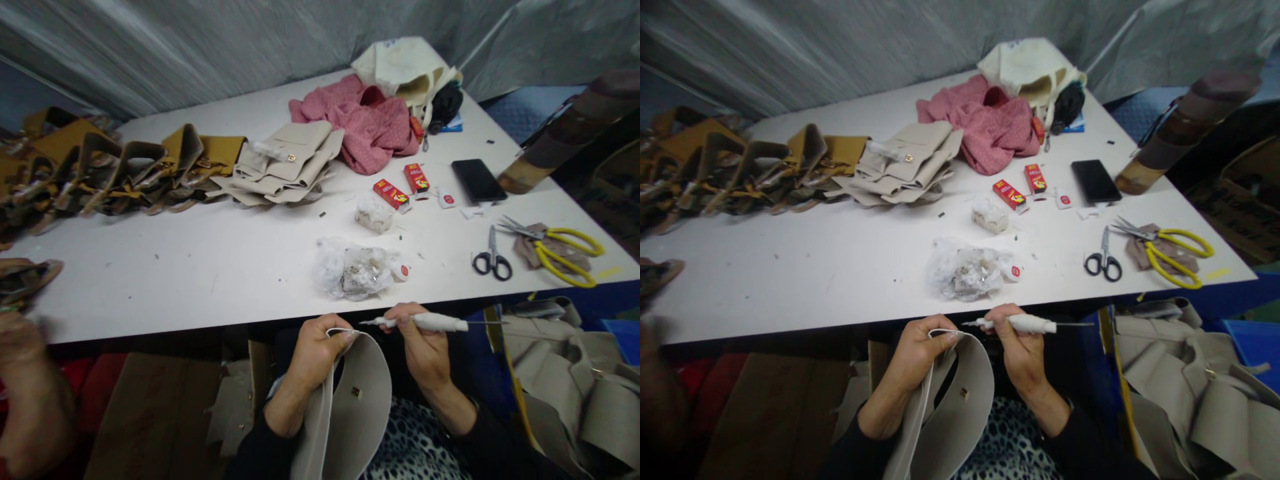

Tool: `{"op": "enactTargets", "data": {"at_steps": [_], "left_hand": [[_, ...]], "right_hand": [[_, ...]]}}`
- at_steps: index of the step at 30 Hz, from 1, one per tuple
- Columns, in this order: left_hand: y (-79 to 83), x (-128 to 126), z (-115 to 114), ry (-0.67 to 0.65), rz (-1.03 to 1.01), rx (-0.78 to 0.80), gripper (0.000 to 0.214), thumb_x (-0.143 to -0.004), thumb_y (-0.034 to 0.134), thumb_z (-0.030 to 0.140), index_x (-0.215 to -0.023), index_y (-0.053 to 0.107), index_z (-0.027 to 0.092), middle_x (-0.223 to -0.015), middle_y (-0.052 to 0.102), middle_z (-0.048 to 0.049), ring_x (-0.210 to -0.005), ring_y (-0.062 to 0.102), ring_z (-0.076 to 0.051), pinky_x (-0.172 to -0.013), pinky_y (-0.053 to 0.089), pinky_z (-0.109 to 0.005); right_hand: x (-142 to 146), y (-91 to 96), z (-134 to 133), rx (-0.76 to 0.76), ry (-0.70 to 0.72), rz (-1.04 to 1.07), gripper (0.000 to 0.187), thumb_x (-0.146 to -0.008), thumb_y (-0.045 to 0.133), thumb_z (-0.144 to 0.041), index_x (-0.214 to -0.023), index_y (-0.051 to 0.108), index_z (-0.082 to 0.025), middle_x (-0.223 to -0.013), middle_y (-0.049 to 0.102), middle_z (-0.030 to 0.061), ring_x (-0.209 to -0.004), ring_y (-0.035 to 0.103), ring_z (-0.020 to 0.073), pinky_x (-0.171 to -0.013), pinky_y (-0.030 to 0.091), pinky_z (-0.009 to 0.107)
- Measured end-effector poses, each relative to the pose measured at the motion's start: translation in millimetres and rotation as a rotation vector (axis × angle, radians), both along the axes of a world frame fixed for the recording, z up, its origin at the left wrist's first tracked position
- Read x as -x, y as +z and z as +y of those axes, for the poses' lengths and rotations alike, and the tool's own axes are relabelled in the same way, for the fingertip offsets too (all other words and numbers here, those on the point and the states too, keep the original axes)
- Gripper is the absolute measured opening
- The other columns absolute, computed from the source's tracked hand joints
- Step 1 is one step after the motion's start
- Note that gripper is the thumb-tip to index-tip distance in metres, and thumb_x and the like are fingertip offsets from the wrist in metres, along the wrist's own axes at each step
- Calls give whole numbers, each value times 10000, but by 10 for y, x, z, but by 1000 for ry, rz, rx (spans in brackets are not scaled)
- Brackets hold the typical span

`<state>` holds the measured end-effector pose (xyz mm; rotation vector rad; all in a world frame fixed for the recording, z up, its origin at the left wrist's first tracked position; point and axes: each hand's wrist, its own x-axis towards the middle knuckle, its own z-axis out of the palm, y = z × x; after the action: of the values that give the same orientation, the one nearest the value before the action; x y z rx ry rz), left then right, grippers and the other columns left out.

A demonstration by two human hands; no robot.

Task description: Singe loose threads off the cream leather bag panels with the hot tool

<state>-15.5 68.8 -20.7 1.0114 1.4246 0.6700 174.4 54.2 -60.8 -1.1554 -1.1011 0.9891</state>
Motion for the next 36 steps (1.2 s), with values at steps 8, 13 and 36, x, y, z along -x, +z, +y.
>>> {"op": "enactTargets", "data": {"at_steps": [8,13,36], "left_hand": [[-82,183,23,213,-89,-19,246,-735,794,377,-795,683,165,-626,609,13,-573,511,-121,-577,389,-238],[-140,265,36,224,-133,-33,271,-764,800,399,-840,662,178,-646,611,24,-584,512,-112,-583,393,-225],[-13,333,74,112,-272,121,403,-637,925,435,-818,707,147,-663,661,-12,-579,554,-117,-567,421,-222]], "right_hand": [[-120,113,388,-198,-89,-332,124,-1026,612,-320,-1012,691,-226,-932,712,36,-865,681,195,-938,553,413],[-97,95,483,-312,-40,-465,77,-1021,624,-256,-1005,695,-231,-971,739,45,-903,692,201,-970,526,412],[124,300,261,19,301,-22,268,-1053,566,-396,-899,673,-204,-739,679,-3,-705,673,158,-697,533,271]]}}
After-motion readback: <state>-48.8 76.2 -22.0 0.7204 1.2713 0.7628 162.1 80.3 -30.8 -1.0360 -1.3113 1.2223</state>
